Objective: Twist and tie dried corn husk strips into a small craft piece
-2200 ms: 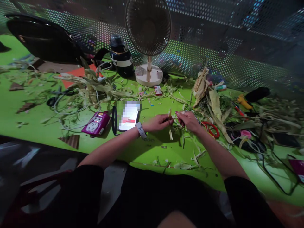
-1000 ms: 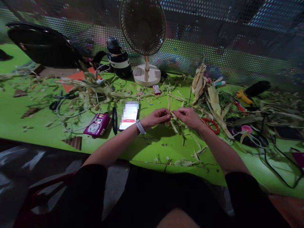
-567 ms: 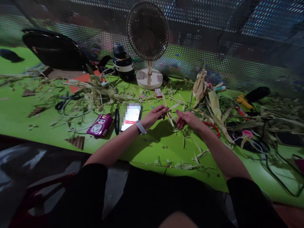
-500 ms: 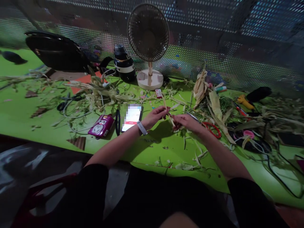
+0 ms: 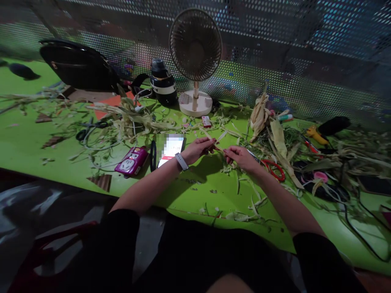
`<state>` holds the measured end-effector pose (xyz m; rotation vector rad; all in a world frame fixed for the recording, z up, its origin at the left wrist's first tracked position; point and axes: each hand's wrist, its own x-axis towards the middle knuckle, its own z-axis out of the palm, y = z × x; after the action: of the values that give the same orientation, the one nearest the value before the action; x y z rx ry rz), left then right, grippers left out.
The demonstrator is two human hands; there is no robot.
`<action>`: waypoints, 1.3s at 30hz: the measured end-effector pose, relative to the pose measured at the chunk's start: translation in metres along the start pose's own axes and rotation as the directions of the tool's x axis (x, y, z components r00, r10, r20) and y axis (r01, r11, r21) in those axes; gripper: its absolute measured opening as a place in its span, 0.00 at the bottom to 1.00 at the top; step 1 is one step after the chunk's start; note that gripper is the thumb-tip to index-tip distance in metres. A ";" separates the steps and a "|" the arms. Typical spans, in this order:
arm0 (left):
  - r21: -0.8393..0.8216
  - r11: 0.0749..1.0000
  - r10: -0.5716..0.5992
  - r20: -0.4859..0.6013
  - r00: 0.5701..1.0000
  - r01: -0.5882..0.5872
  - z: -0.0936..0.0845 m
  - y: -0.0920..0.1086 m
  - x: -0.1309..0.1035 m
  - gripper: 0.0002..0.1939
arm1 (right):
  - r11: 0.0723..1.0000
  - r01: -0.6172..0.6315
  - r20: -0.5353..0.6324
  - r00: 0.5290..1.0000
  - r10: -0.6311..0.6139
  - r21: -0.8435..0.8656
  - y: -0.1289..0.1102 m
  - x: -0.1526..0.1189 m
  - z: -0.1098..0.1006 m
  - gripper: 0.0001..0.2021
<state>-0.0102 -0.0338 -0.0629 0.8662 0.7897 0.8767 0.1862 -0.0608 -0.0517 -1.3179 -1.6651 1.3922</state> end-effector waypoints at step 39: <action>0.275 0.937 0.159 0.206 0.966 -0.213 0.005 0.007 -0.010 0.17 | 0.763 0.263 -0.139 0.898 -0.417 -0.591 -0.009 -0.014 0.009 0.16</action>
<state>-0.0127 -0.0417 -0.0523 1.2853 0.6962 0.8436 0.1800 -0.0769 -0.0441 -1.3260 -2.0773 0.4873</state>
